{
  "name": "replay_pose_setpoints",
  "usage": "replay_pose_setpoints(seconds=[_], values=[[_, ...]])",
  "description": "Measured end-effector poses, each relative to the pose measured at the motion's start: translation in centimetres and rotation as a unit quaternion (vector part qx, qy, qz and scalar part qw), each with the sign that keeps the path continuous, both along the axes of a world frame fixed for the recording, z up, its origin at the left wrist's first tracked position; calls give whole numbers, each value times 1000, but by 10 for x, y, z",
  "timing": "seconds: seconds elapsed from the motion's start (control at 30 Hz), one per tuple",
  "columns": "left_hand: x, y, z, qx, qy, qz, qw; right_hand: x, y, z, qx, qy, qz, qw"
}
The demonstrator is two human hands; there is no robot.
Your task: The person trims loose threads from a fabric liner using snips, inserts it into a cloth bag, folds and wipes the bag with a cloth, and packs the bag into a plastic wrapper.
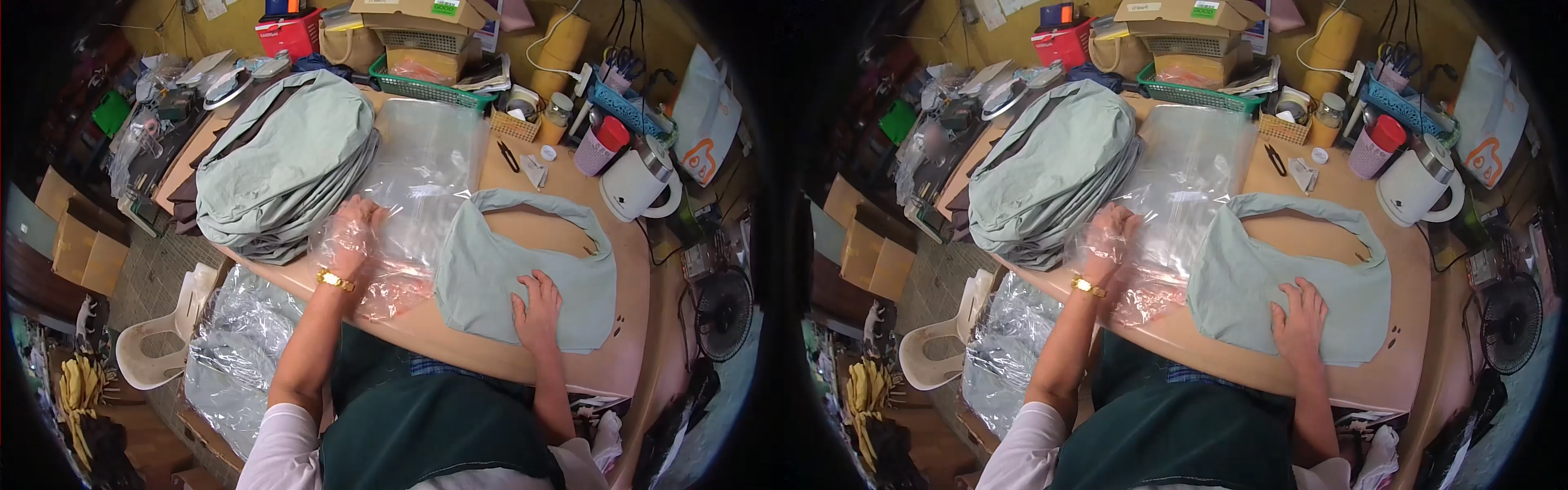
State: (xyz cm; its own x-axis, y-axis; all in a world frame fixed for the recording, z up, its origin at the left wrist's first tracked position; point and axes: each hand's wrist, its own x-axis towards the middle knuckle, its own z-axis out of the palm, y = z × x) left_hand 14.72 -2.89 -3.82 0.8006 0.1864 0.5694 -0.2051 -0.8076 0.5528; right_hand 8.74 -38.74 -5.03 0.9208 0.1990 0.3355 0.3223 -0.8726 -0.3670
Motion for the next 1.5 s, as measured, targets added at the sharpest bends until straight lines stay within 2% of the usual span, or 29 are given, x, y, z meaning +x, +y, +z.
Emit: replay_pose_setpoints(seconds=[0.03, 0.13, 0.17, 0.3, 0.33, 0.37, 0.43, 0.47, 0.5, 0.53, 0.57, 0.6, 0.63, 0.7, 0.77, 0.8, 0.9, 0.97, 1.0, 1.03, 1.1, 1.17, 1.2, 1.27, 1.3, 1.33, 1.37, 1.43, 1.5], values=[[-1, 2, 5, -77, 8, -34, 996, -1, 0, 1, 19, 2, 13, 1000], [-4, 2, 15, -65, 7, -26, 998, -10, 36, 32, 123, -53, 93, 987], [-5, 0, 15, -88, 18, -4, 996, -14, 56, 43, 155, -38, 202, 966], [12, 8, 11, -276, 72, -35, 958, -34, 155, 65, 252, 3, 503, 827], [8, 8, 21, -222, 121, -16, 967, -34, 175, 57, 266, 35, 545, 794], [7, 12, 19, -221, 120, -14, 968, -29, 192, 51, 266, 34, 547, 793], [6, 20, 16, -206, 82, -97, 970, -13, 218, 40, 92, -67, 519, 847], [1, 21, 17, -118, 23, -91, 989, -6, 225, 34, 92, -68, 521, 846], [-3, 24, 14, -117, 22, -89, 989, -1, 231, 34, 5, -93, 452, 887], [-6, 29, 11, -12, -19, -77, 997, 2, 236, 34, -83, -117, 375, 916], [-7, 34, 8, 93, -59, -63, 992, 2, 235, 34, -83, -118, 376, 915], [-7, 41, 13, 151, -20, -90, 984, -1, 231, 48, -127, -60, 356, 924], [-10, 40, 14, 151, -21, -89, 984, -3, 229, 56, -171, -2, 332, 928], [-17, 29, 17, -91, 89, -37, 991, -7, 234, 56, -145, 51, 345, 926], [-6, 25, 10, -55, 101, 30, 993, -9, 238, 54, -117, 107, 355, 921], [-4, 21, 10, -50, -18, 5, 999, -7, 240, 54, -78, 163, 342, 922], [-18, 32, 8, 7, -1, -31, 1000, -1, 246, 35, 40, 239, 308, 920], [-13, 44, -5, 167, 94, 48, 980, 9, 255, -2, 121, 259, 286, 914], [-15, 44, -1, 162, 14, 20, 986, 12, 263, -1, 269, 258, 245, 895], [-17, 41, 2, 162, 13, 22, 987, 18, 260, -1, 286, 291, 217, 887], [-22, 27, 11, -8, 81, -37, 996, 29, 253, 14, 322, 352, 157, 865], [-26, 18, 9, 11, 70, 27, 997, 46, 260, -16, 268, -9, 218, 938], [-25, 15, 3, 18, 62, 54, 996, 51, 259, -12, 225, 85, 231, 943], [-26, 16, -7, 26, 53, 79, 995, 51, 256, -7, 143, 99, 187, 967], [-27, 20, -11, -196, 71, 33, 977, 51, 255, -4, 59, 113, 143, 981], [-27, 23, -16, -409, 84, -14, 909, 53, 254, -5, 58, 112, 143, 982], [-24, 25, -20, -410, 82, -14, 908, 55, 254, -7, 42, 136, 150, 978], [-20, 27, -23, -49, -33, 63, 996, 51, 253, 5, 25, 164, 156, 974], [-18, 20, -20, -71, -20, 86, 994, 45, 257, 17, -90, 159, 196, 963]])
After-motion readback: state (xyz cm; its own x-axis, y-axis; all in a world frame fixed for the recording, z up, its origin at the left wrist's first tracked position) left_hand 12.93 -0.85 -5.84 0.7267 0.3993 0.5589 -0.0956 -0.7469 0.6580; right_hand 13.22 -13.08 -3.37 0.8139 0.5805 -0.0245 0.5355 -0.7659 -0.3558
